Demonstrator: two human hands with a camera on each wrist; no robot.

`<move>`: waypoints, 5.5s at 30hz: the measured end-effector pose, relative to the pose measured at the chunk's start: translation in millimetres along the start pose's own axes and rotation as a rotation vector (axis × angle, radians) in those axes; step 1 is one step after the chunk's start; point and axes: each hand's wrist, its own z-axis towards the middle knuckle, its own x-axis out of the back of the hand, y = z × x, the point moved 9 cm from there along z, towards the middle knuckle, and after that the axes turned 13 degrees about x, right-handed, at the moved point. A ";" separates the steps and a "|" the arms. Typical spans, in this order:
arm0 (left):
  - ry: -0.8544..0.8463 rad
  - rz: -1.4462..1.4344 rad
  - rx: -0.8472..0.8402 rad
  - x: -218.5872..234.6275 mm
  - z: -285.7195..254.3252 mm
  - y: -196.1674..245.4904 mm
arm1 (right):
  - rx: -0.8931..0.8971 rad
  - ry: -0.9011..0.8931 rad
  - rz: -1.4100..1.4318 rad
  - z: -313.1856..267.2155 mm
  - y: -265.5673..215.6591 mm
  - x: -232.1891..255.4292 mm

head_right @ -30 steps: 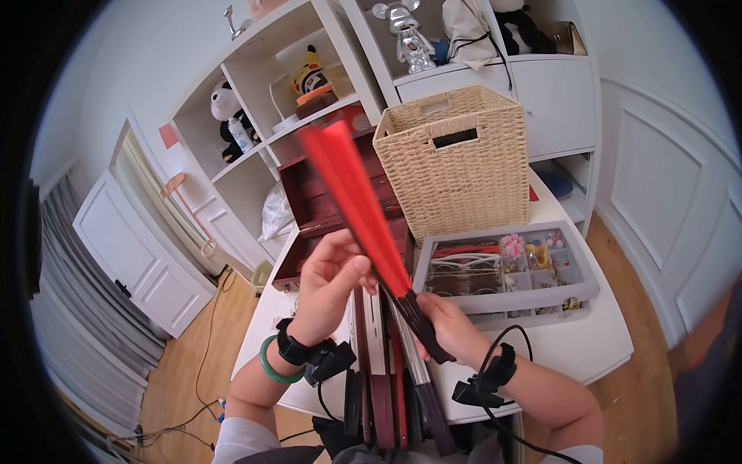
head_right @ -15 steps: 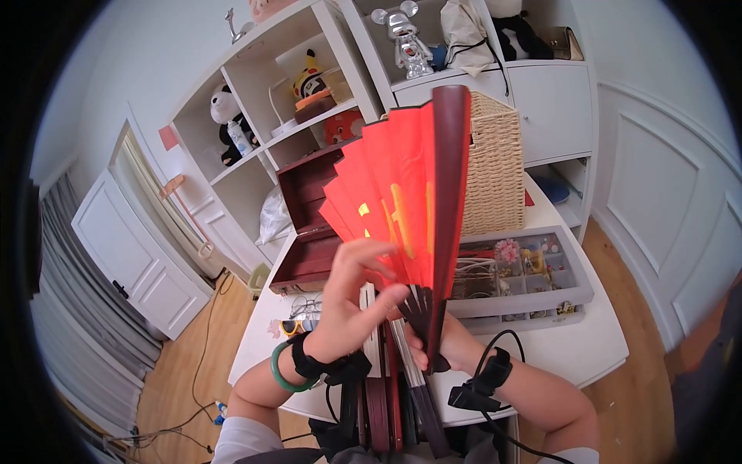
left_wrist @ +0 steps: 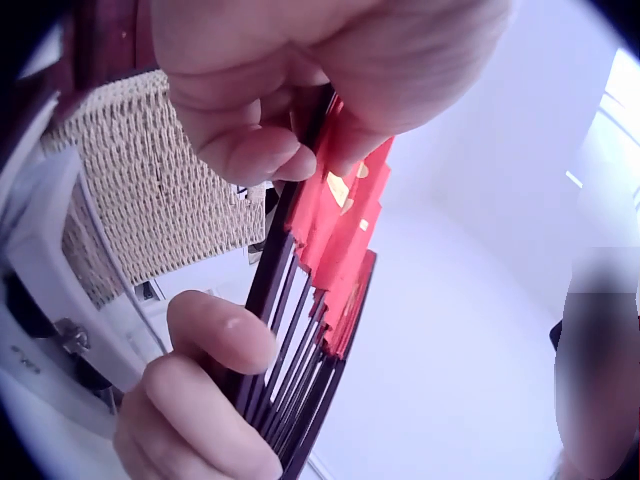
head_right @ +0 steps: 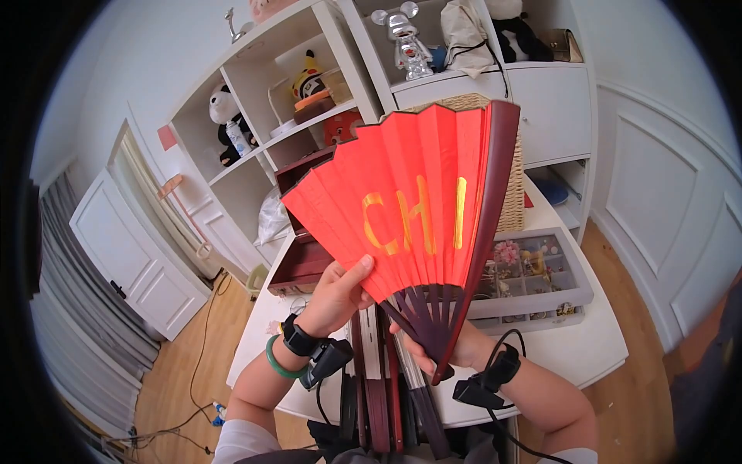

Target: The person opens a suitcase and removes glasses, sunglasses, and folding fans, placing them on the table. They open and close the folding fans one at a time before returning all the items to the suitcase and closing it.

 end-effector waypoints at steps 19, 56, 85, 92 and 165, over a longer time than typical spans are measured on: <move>0.029 0.059 -0.149 23.3 -11.3 46.9 | 0.538 0.440 -0.205 -8.3 -69.0 79.2; 0.163 0.057 -0.220 53.6 -10.8 46.8 | 0.410 0.659 -0.363 -7.6 -69.2 74.3; 0.132 -0.112 -0.154 72.0 -5.3 18.9 | 0.599 0.719 -0.359 -15.3 -85.8 77.6; -0.005 -0.027 -0.178 64.9 -0.3 20.3 | 0.285 0.475 -0.456 0.2 -61.4 57.1; -0.468 -0.156 -0.043 9.3 -27.5 6.5 | -0.159 -0.085 -0.360 -2.0 -1.9 0.8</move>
